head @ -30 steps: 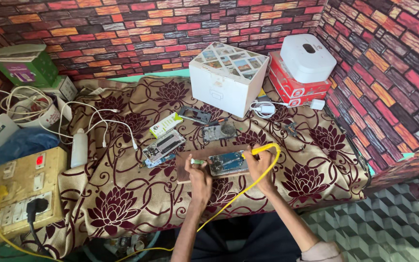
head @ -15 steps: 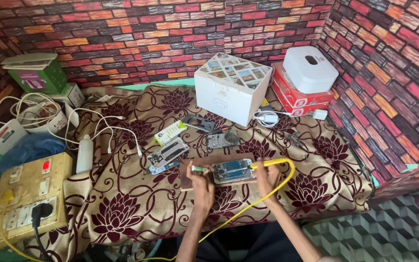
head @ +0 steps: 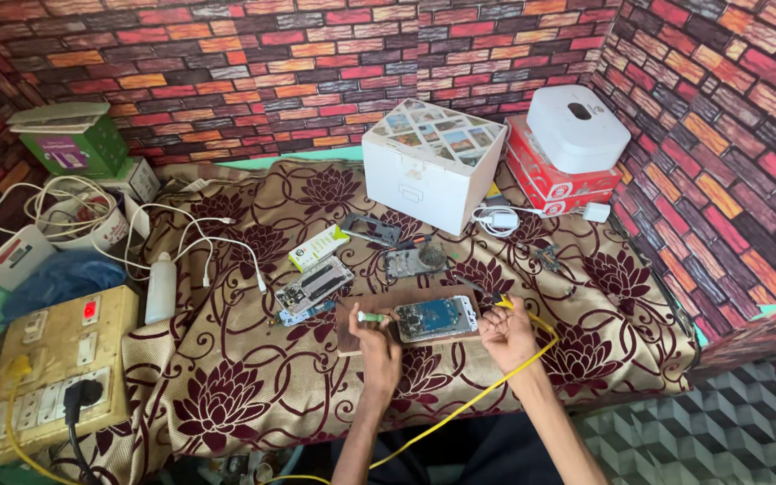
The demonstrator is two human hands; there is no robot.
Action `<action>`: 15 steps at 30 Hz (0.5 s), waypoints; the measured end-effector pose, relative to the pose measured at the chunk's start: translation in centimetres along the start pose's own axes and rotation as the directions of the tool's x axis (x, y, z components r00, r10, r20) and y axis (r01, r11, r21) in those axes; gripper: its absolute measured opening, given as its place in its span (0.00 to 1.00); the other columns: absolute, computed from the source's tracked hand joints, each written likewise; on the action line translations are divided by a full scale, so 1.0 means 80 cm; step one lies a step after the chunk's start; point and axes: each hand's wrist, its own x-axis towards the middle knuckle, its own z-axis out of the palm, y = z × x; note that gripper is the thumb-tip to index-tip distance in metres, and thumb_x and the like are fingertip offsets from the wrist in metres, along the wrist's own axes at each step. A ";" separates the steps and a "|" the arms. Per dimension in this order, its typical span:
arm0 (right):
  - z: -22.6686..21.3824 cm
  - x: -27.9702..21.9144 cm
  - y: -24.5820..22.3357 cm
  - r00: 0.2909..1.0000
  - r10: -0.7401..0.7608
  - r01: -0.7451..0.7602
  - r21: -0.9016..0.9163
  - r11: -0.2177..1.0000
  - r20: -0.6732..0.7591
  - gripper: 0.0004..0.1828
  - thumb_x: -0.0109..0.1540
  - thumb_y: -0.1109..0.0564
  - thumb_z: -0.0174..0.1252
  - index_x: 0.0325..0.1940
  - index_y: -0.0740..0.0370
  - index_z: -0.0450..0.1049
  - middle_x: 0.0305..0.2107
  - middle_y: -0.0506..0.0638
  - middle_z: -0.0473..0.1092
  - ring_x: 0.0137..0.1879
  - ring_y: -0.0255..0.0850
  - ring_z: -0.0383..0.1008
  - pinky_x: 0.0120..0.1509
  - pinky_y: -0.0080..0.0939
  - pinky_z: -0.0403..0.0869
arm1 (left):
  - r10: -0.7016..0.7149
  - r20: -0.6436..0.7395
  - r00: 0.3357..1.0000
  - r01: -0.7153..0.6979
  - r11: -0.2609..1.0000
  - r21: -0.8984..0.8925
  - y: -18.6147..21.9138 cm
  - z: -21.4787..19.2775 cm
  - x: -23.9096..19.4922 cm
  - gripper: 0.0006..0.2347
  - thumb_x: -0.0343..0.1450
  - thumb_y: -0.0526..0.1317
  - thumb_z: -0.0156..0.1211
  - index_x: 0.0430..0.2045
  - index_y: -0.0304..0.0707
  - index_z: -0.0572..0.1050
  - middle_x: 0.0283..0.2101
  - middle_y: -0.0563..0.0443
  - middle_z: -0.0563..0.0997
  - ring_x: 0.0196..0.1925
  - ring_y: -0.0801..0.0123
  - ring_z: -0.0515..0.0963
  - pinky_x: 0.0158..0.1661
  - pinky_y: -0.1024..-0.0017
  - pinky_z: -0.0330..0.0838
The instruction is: The person uses a soldering iron and a tube of flux to work on a disassembled mobile phone motherboard. They repeatedly apply flux and solder to various points on the circuit board while the phone remains open on the table.
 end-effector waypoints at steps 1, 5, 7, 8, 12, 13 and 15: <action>0.006 -0.001 0.001 0.999 -0.049 0.048 -0.038 0.998 -0.011 0.17 0.67 0.48 0.60 0.28 0.52 0.64 0.18 0.40 0.57 0.24 0.30 0.55 0.29 0.29 0.61 | -0.015 0.000 1.000 0.015 1.000 -0.002 -0.002 0.000 0.001 0.31 0.65 0.17 0.41 0.63 0.34 0.42 0.44 0.43 0.79 0.46 0.58 0.79 0.57 0.59 0.69; 0.032 -0.010 0.002 0.938 -0.346 0.323 -0.315 0.892 -0.018 0.15 0.67 0.44 0.57 0.33 0.55 0.68 0.24 0.44 0.66 0.31 0.33 0.67 0.36 0.30 0.72 | -0.008 -0.018 1.000 0.008 1.000 -0.009 -0.003 0.005 -0.001 0.34 0.63 0.16 0.42 0.65 0.30 0.39 0.45 0.41 0.78 0.47 0.56 0.77 0.57 0.57 0.67; 0.042 -0.007 0.006 0.886 -0.460 0.438 -0.430 0.790 0.057 0.19 0.66 0.42 0.56 0.32 0.59 0.69 0.24 0.48 0.69 0.30 0.36 0.70 0.35 0.34 0.75 | 0.038 -0.025 0.999 -0.039 0.999 -0.015 -0.001 0.001 -0.003 0.35 0.62 0.16 0.43 0.65 0.30 0.39 0.45 0.40 0.77 0.47 0.54 0.77 0.58 0.56 0.65; 0.047 -0.002 0.008 0.854 -0.511 0.492 -0.478 0.728 0.101 0.21 0.66 0.41 0.56 0.32 0.61 0.69 0.24 0.50 0.70 0.29 0.38 0.71 0.35 0.35 0.76 | 0.046 -0.014 0.999 -0.046 0.999 0.006 0.000 -0.001 -0.003 0.34 0.64 0.16 0.43 0.65 0.30 0.40 0.45 0.40 0.77 0.48 0.55 0.77 0.59 0.56 0.65; 0.052 0.026 0.015 0.863 -0.505 0.448 -0.510 0.735 0.030 0.21 0.65 0.41 0.60 0.37 0.63 0.73 0.27 0.51 0.72 0.32 0.38 0.76 0.38 0.36 0.77 | 0.034 -0.001 0.999 -0.034 0.999 0.015 0.004 -0.002 -0.002 0.34 0.63 0.16 0.43 0.65 0.29 0.39 0.45 0.40 0.77 0.47 0.55 0.77 0.61 0.55 0.64; 0.053 0.035 0.018 0.858 -0.513 0.449 -0.536 0.715 0.034 0.22 0.65 0.40 0.59 0.39 0.63 0.75 0.27 0.53 0.73 0.31 0.38 0.77 0.37 0.36 0.76 | 0.021 -0.006 1.000 -0.021 1.000 0.004 0.002 0.000 -0.001 0.36 0.61 0.16 0.43 0.65 0.28 0.38 0.45 0.39 0.77 0.46 0.54 0.77 0.60 0.55 0.64; 0.052 0.051 0.020 0.846 -0.531 0.454 -0.587 0.671 0.048 0.22 0.65 0.40 0.58 0.40 0.64 0.76 0.27 0.54 0.76 0.31 0.40 0.79 0.35 0.36 0.76 | 0.019 -0.020 1.000 -0.019 1.000 -0.008 -0.003 0.005 0.001 0.35 0.63 0.16 0.42 0.65 0.28 0.39 0.45 0.40 0.77 0.47 0.55 0.77 0.60 0.55 0.65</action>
